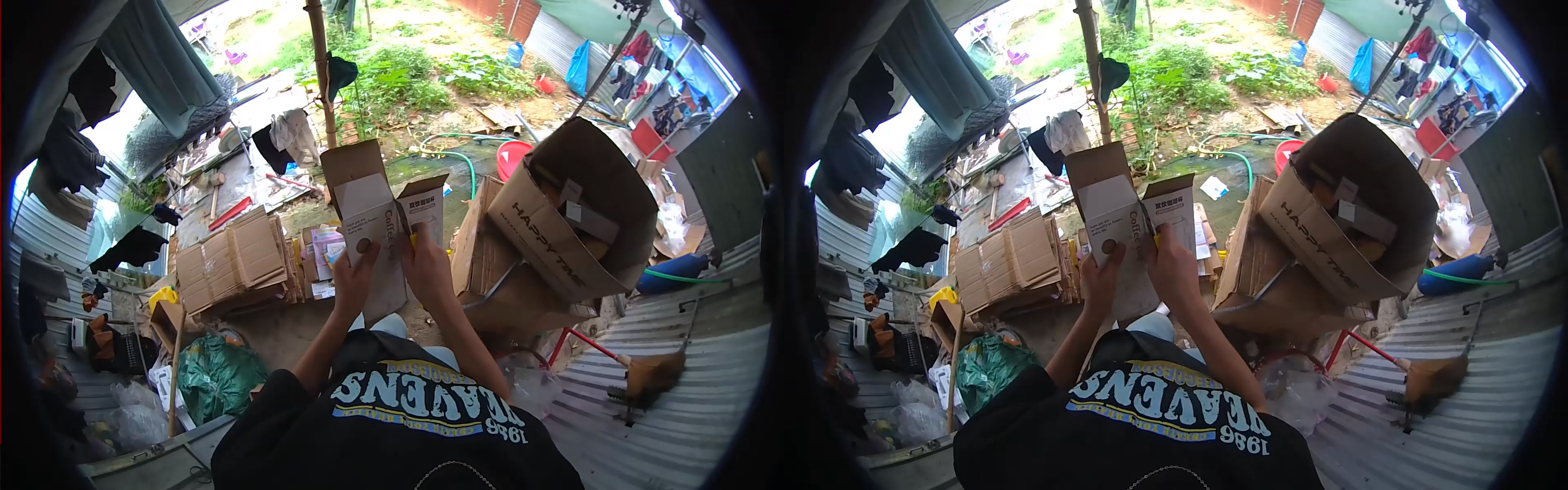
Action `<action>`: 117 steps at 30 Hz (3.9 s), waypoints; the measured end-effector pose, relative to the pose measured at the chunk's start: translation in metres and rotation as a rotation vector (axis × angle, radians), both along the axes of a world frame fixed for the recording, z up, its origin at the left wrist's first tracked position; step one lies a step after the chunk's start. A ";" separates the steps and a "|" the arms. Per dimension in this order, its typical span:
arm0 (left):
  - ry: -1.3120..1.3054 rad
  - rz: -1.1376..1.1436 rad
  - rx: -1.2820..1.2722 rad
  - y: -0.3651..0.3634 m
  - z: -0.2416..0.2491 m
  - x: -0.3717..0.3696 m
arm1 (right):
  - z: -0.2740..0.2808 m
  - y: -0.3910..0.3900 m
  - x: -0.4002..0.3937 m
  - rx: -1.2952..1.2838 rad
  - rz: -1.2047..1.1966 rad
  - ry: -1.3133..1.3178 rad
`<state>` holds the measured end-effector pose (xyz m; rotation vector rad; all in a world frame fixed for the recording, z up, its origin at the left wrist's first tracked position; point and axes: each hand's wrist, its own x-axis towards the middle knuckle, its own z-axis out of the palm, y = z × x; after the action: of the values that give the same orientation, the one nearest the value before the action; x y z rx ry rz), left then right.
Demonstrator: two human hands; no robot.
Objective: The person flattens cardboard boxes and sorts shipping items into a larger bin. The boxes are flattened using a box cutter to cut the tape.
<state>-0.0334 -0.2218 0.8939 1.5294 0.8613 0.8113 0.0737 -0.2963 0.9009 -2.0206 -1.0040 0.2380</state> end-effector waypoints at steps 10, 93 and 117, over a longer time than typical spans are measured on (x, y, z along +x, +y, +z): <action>-0.170 -0.030 0.088 -0.028 0.019 -0.012 | 0.027 -0.032 -0.017 0.180 0.013 -0.074; -0.250 -0.161 -0.892 0.253 -0.073 -0.048 | -0.085 0.076 0.107 0.414 -0.062 1.245; 1.055 -1.040 0.163 0.280 -0.176 -0.085 | -0.264 0.040 0.088 -0.204 -0.163 0.895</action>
<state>-0.1184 0.0577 0.7174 2.2203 0.5382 -0.7755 0.1617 -0.2559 0.6366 -1.8382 -0.2523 1.0721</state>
